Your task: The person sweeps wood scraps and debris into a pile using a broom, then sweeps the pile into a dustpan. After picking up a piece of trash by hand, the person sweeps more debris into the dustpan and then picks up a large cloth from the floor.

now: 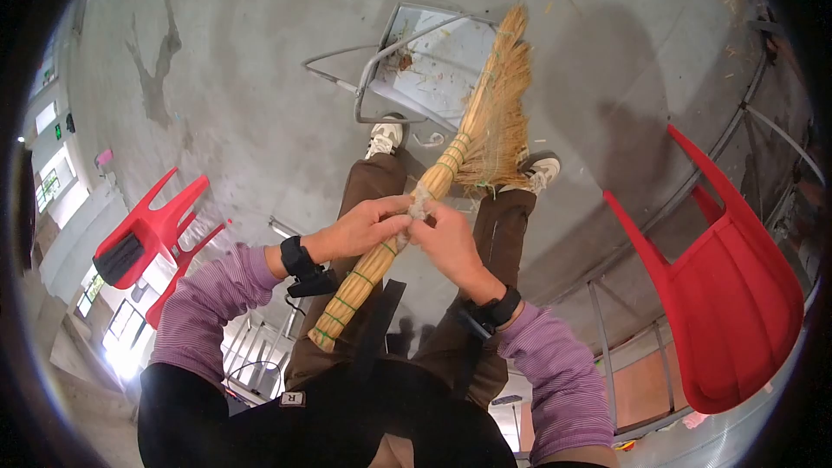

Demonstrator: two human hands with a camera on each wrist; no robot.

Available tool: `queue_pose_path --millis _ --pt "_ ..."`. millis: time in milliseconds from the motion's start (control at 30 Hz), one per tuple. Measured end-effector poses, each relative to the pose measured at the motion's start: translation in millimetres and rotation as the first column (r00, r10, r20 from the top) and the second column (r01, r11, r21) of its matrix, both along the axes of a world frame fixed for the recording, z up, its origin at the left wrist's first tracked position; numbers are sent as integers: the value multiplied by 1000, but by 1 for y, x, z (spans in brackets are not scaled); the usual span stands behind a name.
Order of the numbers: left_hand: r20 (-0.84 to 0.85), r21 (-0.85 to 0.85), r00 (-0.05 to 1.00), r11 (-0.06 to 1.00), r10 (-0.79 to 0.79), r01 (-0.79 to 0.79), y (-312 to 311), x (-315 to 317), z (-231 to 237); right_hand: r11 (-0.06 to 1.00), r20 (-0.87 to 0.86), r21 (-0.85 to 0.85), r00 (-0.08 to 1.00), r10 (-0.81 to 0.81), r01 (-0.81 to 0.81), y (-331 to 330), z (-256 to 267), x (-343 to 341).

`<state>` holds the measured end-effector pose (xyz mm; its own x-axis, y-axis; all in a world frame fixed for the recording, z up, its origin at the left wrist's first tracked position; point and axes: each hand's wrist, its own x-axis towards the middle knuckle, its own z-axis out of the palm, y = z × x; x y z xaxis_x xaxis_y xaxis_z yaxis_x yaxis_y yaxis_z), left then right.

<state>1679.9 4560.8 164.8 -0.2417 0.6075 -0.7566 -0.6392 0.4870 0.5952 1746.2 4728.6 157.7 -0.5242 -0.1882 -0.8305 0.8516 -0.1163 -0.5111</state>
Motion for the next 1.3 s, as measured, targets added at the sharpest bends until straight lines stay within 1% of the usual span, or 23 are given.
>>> queue_pose_path --millis 33,100,133,200,233,300,333,400,433,500,533,600,700,733,833,867,933,1033,1133,1200,1233,1300 --pt "-4 -1 998 998 57 -57 0 2 -1 1000 -16 24 1000 3 -2 -2 1 1" --pt "16 0 998 998 61 -61 2 1 3 997 -50 73 999 8 -4 -6 5 3" --pt "26 1 998 998 63 -63 4 -1 5 995 -49 91 998 41 -37 -7 5 4" --pt "57 39 998 999 8 -10 0 -1 0 986 -47 128 993 109 -102 -7 5 3" --pt "71 58 997 998 -19 15 -2 -1 -2 965 -90 191 976 198 -178 -6 5 0" --pt "97 14 995 1000 -7 6 -4 0 -4 894 -158 321 913 376 -312 -3 6 -5" --pt "110 -8 994 1000 -1 2 -5 0 -5 882 -173 348 903 394 -318 -4 5 -5" --pt "81 -1 997 1000 8 -8 -5 -1 -5 855 -201 401 879 432 -329 -4 3 -4" --pt "67 4 998 1000 12 -13 -4 -2 -5 891 -209 348 903 376 -291 -4 4 -2" --pt "40 -9 999 1000 -27 27 -7 -2 -8 949 -213 239 942 259 -207 -2 7 0" --pt "27 -15 999 999 -46 47 -8 -2 -9 971 -175 197 970 169 -133 0 10 2" --pt "57 -27 998 999 -25 27 -9 -1 -10 992 -87 121 996 -11 22 6 13 5" --pt "111 -32 994 999 -2 6 -10 -2 -11 980 -114 188 993 -37 58 16 7 7" --pt "129 -32 992 1000 5 -1 -10 -2 -12 962 -187 274 981 45 8 18 6 6" --pt "182 -17 982 999 43 -41 -13 -2 -15 927 -274 346 930 246 -143 12 15 -2" --pt "182 -14 983 1000 10 -7 -14 -3 -16 902 -364 406 881 303 -143 7 16 -3" --pt "182 -7 982 998 -57 59 -13 -12 -11 845 -514 521 746 422 -119 -3 14 -6" --pt "220 30 976 1000 -4 -2 -11 -12 -10 793 -520 601 709 477 -93 -8 -3 -4" --pt "203 34 979 999 1 -8 -11 -13 -8 856 -453 516 845 285 -12 -5 -12 -4" --pt "178 47 984 999 -20 11 -11 -15 -6 846 -266 533 955 130 33 12 -15 -14" --pt "168 52 985 998 -30 21 -11 -16 -5 837 -164 544 985 45 53 21 -18 -22" --pt "166 55 985 998 -52 44 -13 -15 -7 822 -208 542 976 -71 175 34 -34 -36"
